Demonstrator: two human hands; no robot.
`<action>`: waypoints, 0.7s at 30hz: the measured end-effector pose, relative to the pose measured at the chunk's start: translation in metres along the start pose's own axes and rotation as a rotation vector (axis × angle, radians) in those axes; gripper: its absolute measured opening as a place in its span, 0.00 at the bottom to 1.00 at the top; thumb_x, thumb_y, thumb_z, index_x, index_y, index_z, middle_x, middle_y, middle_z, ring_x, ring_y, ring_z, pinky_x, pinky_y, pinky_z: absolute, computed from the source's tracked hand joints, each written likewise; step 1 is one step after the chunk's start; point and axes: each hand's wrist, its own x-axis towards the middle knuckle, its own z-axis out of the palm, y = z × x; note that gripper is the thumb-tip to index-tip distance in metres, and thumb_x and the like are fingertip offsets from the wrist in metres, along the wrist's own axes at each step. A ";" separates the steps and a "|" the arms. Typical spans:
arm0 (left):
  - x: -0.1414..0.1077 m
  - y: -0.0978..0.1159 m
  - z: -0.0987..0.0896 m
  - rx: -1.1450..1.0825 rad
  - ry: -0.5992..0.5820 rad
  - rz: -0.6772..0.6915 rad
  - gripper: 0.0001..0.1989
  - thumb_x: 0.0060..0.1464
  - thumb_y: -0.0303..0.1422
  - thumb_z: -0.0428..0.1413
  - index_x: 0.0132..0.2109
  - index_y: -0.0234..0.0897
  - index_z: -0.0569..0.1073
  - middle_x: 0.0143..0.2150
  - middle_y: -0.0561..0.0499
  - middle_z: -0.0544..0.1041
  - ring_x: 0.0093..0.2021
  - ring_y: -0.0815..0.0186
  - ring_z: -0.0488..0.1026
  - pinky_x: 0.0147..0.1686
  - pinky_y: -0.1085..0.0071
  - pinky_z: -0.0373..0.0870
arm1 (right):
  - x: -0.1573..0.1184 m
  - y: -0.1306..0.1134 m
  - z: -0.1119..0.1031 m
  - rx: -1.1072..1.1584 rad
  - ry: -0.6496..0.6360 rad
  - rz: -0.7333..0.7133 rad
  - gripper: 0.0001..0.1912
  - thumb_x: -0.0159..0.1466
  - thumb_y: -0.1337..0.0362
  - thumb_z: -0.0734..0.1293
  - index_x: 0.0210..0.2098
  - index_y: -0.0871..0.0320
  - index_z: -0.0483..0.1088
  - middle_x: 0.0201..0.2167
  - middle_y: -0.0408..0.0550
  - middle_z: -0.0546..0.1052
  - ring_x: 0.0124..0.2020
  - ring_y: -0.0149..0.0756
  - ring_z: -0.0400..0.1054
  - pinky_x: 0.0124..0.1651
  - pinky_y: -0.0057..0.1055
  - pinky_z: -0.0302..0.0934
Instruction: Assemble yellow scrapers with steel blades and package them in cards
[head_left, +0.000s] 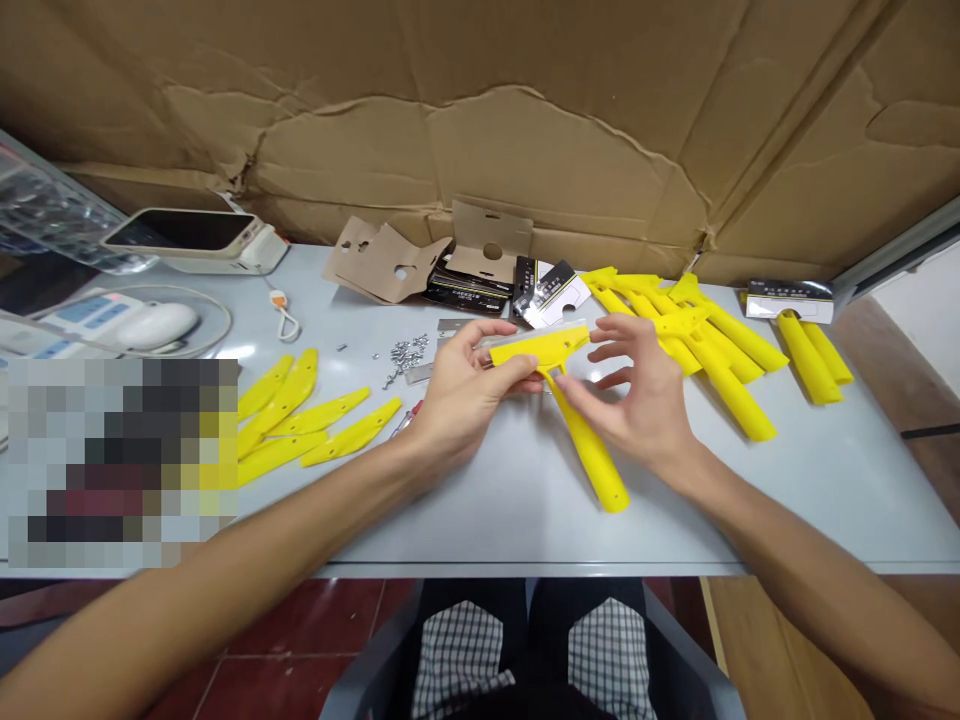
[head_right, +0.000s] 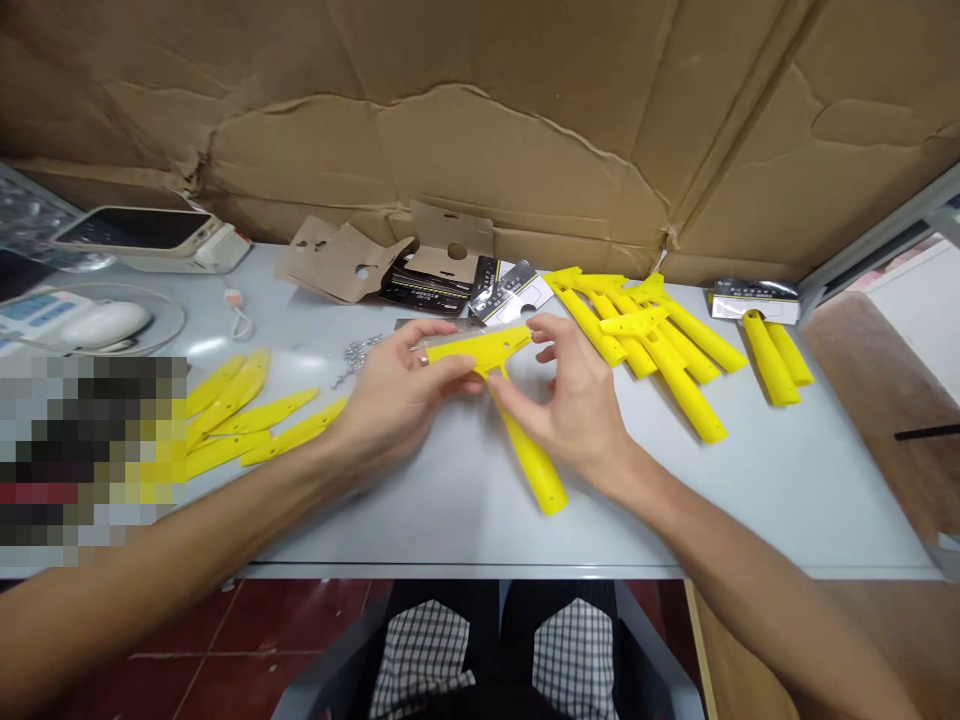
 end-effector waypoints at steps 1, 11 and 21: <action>0.000 0.000 0.000 -0.006 0.006 0.021 0.23 0.47 0.25 0.71 0.48 0.36 0.71 0.41 0.46 0.84 0.27 0.67 0.81 0.33 0.69 0.84 | -0.003 -0.001 0.000 -0.141 -0.007 -0.120 0.29 0.63 0.54 0.77 0.60 0.52 0.70 0.56 0.56 0.79 0.44 0.45 0.79 0.36 0.38 0.76; -0.003 -0.005 0.002 -0.030 -0.011 0.014 0.22 0.48 0.26 0.70 0.45 0.38 0.68 0.39 0.48 0.83 0.32 0.66 0.82 0.35 0.70 0.83 | -0.018 -0.024 -0.001 -0.660 -0.260 -0.181 0.25 0.71 0.59 0.69 0.67 0.52 0.74 0.38 0.53 0.84 0.29 0.42 0.76 0.28 0.34 0.62; 0.005 -0.003 -0.001 0.054 -0.173 -0.123 0.19 0.53 0.31 0.69 0.48 0.38 0.70 0.37 0.46 0.83 0.32 0.65 0.82 0.38 0.67 0.82 | -0.017 -0.011 -0.001 -0.412 -0.177 -0.250 0.21 0.70 0.68 0.65 0.59 0.63 0.79 0.35 0.54 0.82 0.32 0.42 0.75 0.35 0.37 0.67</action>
